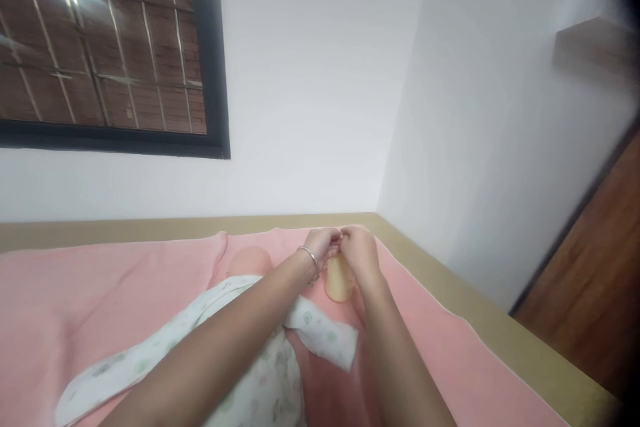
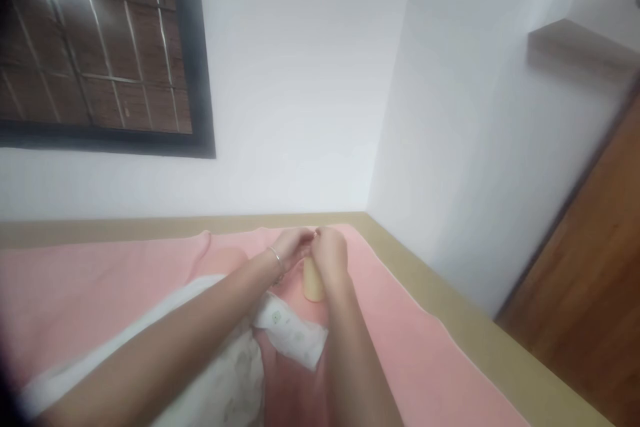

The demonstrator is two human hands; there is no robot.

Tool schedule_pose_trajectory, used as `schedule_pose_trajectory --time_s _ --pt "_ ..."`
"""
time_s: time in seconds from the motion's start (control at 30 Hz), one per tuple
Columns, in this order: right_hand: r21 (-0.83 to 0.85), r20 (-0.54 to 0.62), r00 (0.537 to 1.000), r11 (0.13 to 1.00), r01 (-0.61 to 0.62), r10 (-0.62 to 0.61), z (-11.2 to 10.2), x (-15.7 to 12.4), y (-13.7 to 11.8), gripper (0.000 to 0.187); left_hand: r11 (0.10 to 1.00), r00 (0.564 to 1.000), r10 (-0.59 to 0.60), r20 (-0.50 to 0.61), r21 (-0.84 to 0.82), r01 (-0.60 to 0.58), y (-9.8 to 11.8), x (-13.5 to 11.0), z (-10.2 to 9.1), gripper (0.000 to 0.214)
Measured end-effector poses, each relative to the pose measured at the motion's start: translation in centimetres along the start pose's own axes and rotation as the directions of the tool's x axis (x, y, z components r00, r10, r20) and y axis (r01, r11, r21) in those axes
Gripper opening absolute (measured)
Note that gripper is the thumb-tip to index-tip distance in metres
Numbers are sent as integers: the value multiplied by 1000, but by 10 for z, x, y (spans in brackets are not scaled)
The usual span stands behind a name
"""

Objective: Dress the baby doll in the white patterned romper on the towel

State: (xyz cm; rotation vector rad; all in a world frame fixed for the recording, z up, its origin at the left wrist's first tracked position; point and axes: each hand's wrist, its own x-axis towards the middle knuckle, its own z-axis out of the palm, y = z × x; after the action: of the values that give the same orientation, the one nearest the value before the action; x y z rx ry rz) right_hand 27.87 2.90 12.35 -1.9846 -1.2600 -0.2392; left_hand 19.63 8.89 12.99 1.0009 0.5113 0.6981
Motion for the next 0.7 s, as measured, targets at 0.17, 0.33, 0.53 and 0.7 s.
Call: schedule_pose_trajectory --time_s 0.17,0.33,0.53,0.7 --pt "34 106 994 999 -33 29 -6 0 2 30 992 995 -101 -4 -72 101 1 -7 -2 9" --pt "67 182 976 989 -131 117 -23 -9 -16 31 935 965 -261 26 -241 259 11 -30 3 24" --pt "377 26 994 922 86 -103 -20 -35 -70 41 928 962 -227 153 -265 261 40 -94 9 41" --pt "553 16 980 818 157 -198 1 -85 -119 51 964 995 -101 19 -246 103 61 -115 -23 53"
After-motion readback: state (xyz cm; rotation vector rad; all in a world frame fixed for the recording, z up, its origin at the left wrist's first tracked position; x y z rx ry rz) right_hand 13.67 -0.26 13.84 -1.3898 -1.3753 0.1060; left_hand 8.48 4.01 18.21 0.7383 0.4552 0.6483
